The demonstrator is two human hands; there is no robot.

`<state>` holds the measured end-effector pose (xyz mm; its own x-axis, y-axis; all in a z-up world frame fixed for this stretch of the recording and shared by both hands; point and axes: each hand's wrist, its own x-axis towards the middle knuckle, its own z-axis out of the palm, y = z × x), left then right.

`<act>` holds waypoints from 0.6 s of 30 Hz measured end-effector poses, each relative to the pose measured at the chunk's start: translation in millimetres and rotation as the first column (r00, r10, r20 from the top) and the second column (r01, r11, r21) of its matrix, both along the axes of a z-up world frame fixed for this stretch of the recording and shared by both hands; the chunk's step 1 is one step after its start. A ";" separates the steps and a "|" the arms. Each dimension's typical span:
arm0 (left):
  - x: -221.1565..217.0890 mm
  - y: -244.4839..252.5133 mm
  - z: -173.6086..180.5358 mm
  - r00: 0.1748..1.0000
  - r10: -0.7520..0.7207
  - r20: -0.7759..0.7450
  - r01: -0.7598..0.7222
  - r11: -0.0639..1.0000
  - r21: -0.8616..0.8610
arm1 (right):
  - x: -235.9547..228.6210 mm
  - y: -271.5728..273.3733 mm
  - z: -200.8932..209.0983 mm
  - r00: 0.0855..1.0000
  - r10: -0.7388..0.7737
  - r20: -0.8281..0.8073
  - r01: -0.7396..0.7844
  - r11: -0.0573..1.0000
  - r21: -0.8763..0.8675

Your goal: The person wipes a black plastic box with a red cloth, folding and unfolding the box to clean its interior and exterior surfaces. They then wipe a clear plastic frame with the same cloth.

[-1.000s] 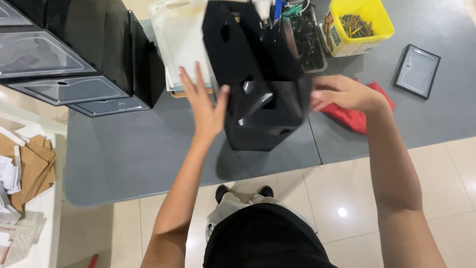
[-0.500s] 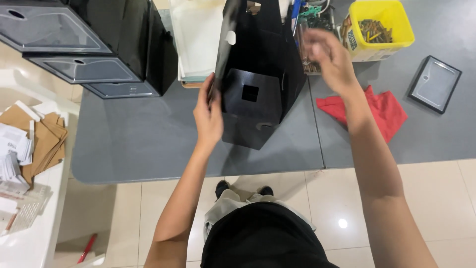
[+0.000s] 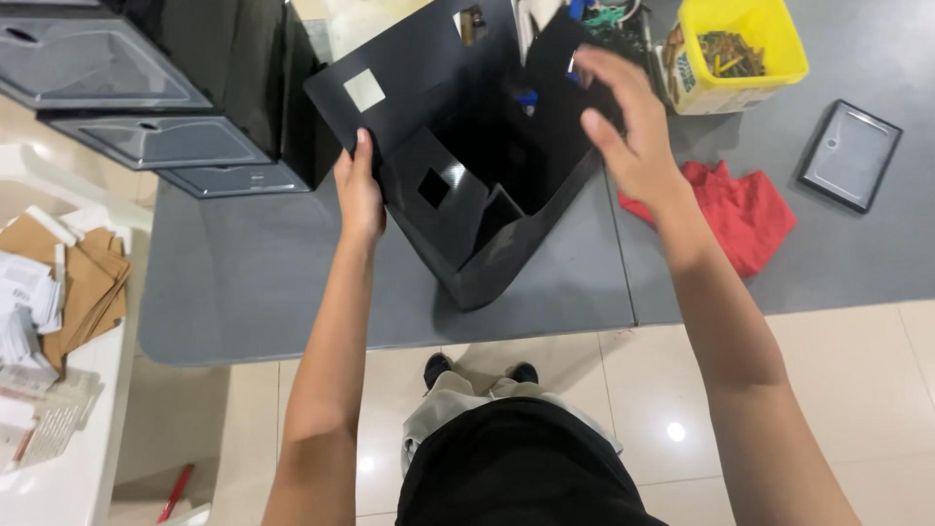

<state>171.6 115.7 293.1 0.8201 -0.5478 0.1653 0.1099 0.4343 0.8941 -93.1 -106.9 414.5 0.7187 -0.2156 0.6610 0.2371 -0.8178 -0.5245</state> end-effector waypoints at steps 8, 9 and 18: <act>28.2 -86.7 -23.8 0.990 -0.118 0.080 0.114 0.992 0.054 | -43.1 23.6 -4.6 0.974 -0.227 -0.018 0.220 0.960 -0.176; 30.4 -98.1 -24.8 0.987 -0.129 0.094 0.126 0.991 0.036 | -47.2 23.0 -7.4 0.957 -0.290 0.002 0.284 0.937 -0.203; -28.3 -81.5 27.8 0.650 0.400 0.646 -0.428 0.895 -0.124 | -59.9 36.6 -15.1 0.873 -0.419 0.248 0.486 0.780 -0.394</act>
<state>143.3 34.2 320.8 0.6639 -0.1944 0.7221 -0.6756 0.2581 0.6906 -153.0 -70.3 399.4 0.5045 -0.1626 0.8480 -0.1757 -0.9809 -0.0836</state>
